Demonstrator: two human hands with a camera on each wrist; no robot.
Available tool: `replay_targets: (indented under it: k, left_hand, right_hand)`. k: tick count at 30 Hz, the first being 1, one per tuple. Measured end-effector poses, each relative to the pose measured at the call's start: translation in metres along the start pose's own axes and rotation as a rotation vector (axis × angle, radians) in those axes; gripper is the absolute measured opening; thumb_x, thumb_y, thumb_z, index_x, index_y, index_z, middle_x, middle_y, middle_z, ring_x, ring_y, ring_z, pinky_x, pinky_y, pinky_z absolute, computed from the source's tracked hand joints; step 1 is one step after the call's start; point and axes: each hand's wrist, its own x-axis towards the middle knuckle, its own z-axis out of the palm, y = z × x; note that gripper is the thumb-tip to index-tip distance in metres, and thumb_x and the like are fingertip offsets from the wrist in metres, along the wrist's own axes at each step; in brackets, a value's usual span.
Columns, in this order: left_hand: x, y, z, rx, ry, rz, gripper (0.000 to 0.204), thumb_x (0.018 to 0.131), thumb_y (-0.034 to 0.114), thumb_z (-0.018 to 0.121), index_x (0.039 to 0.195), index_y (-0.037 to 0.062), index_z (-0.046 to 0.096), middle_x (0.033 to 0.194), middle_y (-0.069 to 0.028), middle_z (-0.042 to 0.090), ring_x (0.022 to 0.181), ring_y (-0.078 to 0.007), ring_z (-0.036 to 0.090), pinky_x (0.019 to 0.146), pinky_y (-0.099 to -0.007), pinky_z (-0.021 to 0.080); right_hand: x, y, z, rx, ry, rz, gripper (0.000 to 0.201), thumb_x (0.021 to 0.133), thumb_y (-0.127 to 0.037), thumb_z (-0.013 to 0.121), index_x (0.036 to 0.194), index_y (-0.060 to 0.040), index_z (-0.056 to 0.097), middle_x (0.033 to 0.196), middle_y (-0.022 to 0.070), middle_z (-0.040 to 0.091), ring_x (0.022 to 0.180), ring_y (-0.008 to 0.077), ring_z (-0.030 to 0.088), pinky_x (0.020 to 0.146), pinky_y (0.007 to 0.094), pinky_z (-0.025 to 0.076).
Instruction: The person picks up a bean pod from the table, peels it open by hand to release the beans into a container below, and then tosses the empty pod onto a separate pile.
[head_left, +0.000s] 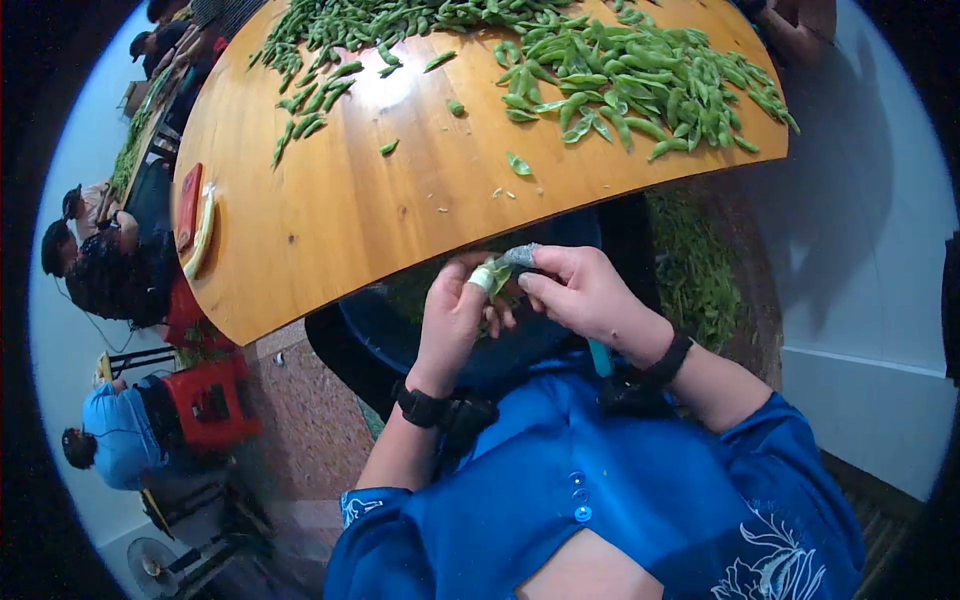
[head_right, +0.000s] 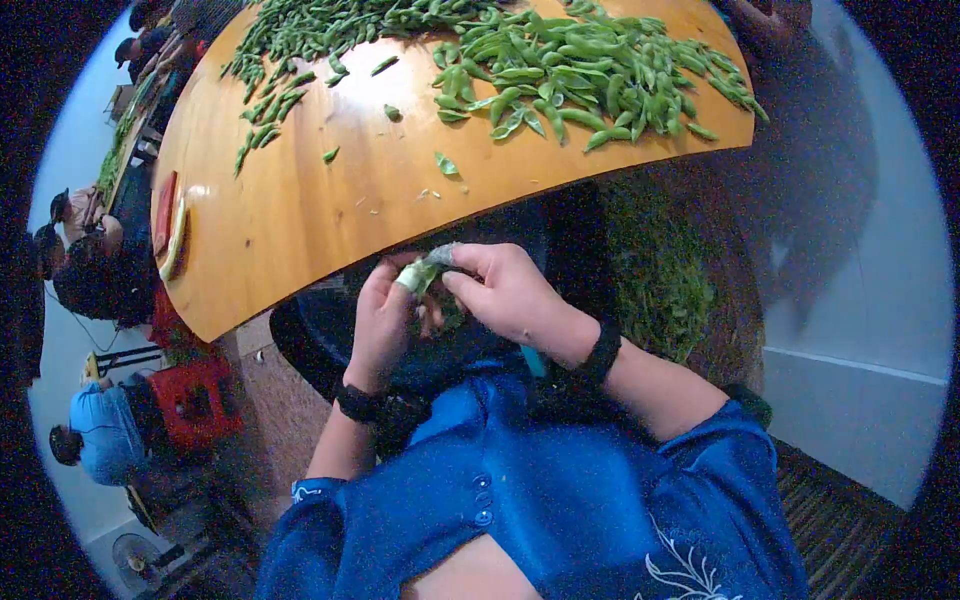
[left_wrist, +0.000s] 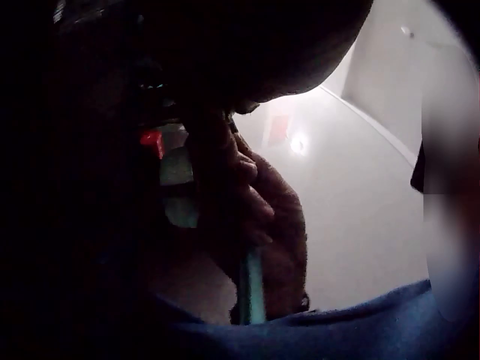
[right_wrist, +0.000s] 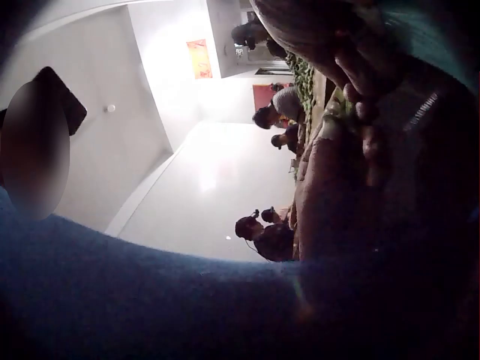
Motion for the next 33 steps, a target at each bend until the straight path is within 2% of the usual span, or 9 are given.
replay_targets:
  k: [10,12,13,15,18,20,22,26,33]
  left_hand:
    - [0.001,-0.009,-0.005,0.305,0.139,0.030,0.017,0.088,0.003,0.044,0.102,0.0012,0.054,0.079,-0.0019,0.057,0.060,-0.0057,0.048,0.051,-0.0207,0.040]
    - [0.004,-0.018,-0.005,0.468,0.170,0.252,0.018,0.088,0.003,0.044,0.101,0.0003,0.055,0.078,-0.0024,0.057,0.059,-0.0092,0.051,0.052,-0.0242,0.043]
    - [-0.002,-0.004,0.002,0.487,0.179,0.059,0.016,0.088,0.004,0.045,0.098,-0.0008,0.056,0.080,-0.0046,0.058,0.064,-0.0109,0.053,0.056,-0.0246,0.044]
    - [0.000,-0.022,-0.010,0.803,0.119,0.295,0.019,0.084,0.002,0.048,0.099,-0.0022,0.059,0.083,-0.0169,0.061,0.076,-0.0280,0.061,0.068,-0.0384,0.049]
    - [-0.014,-0.025,-0.032,1.348,-0.084,0.521,0.027,0.081,0.004,0.054,0.107,-0.0015,0.060,0.097,-0.0226,0.062,0.098,-0.0382,0.058,0.086,-0.0440,0.046]
    - [-0.024,0.023,-0.028,1.182,-0.155,0.220,0.024,0.085,0.012,0.060,0.106,0.0008,0.061,0.098,-0.0176,0.064,0.096,-0.0326,0.062,0.083,-0.0400,0.049]
    - [-0.020,0.065,-0.034,1.015,-0.028,0.354,0.014,0.083,0.007,0.064,0.096,0.0024,0.065,0.085,-0.0133,0.064,0.081,-0.0274,0.064,0.072,-0.0361,0.050]
    - [0.057,0.141,-0.095,1.256,0.316,0.482,0.016,0.086,0.009,0.060,0.099,0.0024,0.065,0.088,-0.0132,0.066,0.085,-0.0236,0.064,0.076,-0.0326,0.049]
    - [0.282,0.225,-0.203,1.500,0.445,0.657,0.048,0.091,0.033,0.054,0.128,0.0010,0.050,0.132,-0.0226,0.049,0.124,-0.0360,0.045,0.103,-0.0396,0.037]
  right_hand:
    - [-0.003,0.007,0.005,-0.287,-0.009,-0.194,0.021,0.088,-0.004,0.055,0.107,-0.0008,0.063,0.067,0.0017,0.055,0.062,0.0049,0.047,0.055,0.0235,0.041]
    - [-0.002,0.008,0.006,-0.274,0.040,-0.221,0.023,0.087,-0.004,0.055,0.109,-0.0011,0.062,0.068,0.0048,0.057,0.061,0.0055,0.050,0.056,0.0233,0.042]
    - [-0.004,0.008,0.004,-0.270,0.038,-0.232,0.023,0.087,-0.004,0.055,0.109,-0.0011,0.062,0.068,0.0048,0.057,0.061,0.0055,0.050,0.056,0.0233,0.042]
    - [-0.005,0.007,-0.006,-0.397,0.120,-0.306,0.024,0.086,-0.006,0.055,0.108,-0.0007,0.063,0.083,0.0222,0.064,0.074,0.0311,0.067,0.065,0.0358,0.051]
    - [-0.023,0.001,-0.036,-0.438,0.219,-0.247,0.026,0.086,-0.005,0.055,0.110,-0.0008,0.062,0.094,0.0214,0.066,0.086,0.0321,0.067,0.075,0.0356,0.052]
    - [-0.035,0.017,-0.066,-0.588,0.343,-0.337,0.025,0.085,-0.005,0.056,0.109,-0.0004,0.063,0.093,0.0212,0.066,0.086,0.0325,0.066,0.075,0.0365,0.052]
    - [-0.051,0.034,-0.096,-0.738,0.390,-0.253,0.025,0.084,-0.006,0.057,0.107,0.0006,0.062,0.086,0.0212,0.064,0.080,0.0373,0.063,0.069,0.0401,0.051]
    - [-0.064,0.065,-0.125,-0.875,0.490,-0.150,0.016,0.084,-0.007,0.056,0.096,0.0025,0.059,0.075,0.0239,0.057,0.070,0.0418,0.057,0.060,0.0453,0.044]
    - [-0.057,0.081,-0.135,-0.787,0.561,0.030,0.008,0.080,-0.005,0.055,0.082,0.0024,0.056,0.072,0.0255,0.055,0.069,0.0438,0.056,0.058,0.0455,0.042]
